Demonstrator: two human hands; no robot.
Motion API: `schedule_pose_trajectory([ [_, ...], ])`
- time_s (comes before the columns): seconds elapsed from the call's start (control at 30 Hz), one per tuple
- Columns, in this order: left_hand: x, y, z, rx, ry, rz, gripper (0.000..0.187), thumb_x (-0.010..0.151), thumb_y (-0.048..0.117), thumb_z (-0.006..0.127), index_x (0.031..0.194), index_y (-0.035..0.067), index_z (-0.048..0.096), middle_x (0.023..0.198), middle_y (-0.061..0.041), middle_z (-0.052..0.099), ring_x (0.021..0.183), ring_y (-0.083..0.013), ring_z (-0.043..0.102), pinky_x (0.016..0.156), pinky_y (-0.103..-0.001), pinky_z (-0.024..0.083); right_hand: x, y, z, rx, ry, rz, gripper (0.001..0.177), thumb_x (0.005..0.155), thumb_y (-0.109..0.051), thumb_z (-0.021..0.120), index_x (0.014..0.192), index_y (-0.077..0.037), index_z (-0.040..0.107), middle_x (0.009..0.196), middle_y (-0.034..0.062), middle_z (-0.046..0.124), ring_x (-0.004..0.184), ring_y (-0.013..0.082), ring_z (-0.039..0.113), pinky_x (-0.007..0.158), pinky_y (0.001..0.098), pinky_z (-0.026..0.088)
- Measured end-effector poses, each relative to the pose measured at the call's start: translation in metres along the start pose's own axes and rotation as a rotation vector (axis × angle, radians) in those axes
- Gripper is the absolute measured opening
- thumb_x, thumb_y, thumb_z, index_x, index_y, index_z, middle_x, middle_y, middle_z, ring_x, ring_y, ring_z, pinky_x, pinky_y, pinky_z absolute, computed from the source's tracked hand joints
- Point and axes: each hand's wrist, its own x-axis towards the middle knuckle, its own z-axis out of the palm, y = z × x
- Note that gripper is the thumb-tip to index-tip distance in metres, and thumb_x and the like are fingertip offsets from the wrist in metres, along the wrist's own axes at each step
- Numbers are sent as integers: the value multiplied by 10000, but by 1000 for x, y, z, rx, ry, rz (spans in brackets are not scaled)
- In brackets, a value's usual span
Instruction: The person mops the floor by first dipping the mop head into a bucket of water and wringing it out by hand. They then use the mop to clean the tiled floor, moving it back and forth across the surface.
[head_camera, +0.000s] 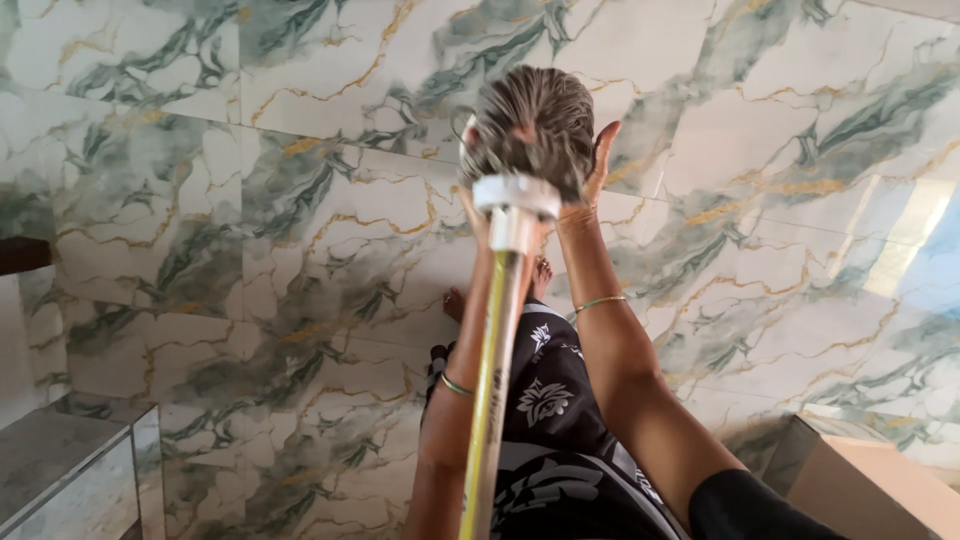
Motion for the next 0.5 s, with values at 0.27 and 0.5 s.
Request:
schedule_pose_trajectory([
  [0.27, -26, -16, -31, -76, 58, -226, 502, 1037, 471, 567, 1329, 62, 578, 1093, -135, 693, 878, -239, 717, 787, -380, 628, 3, 17, 13, 23, -45, 25, 431, 1006, -242, 655, 1381, -87, 509, 1332, 132, 642, 1271, 245, 610, 1074, 411, 543],
  [0.5, -39, -25, -62, -120, 6, -344, 432, 1039, 402, 636, 1292, 52, 616, 1038, -117, 717, 826, -228, 722, 738, -364, 615, 8, 5, 20, 27, -97, 37, 420, 1018, -291, 637, 1369, -110, 495, 1292, 118, 656, 1235, 234, 621, 1049, 406, 561],
])
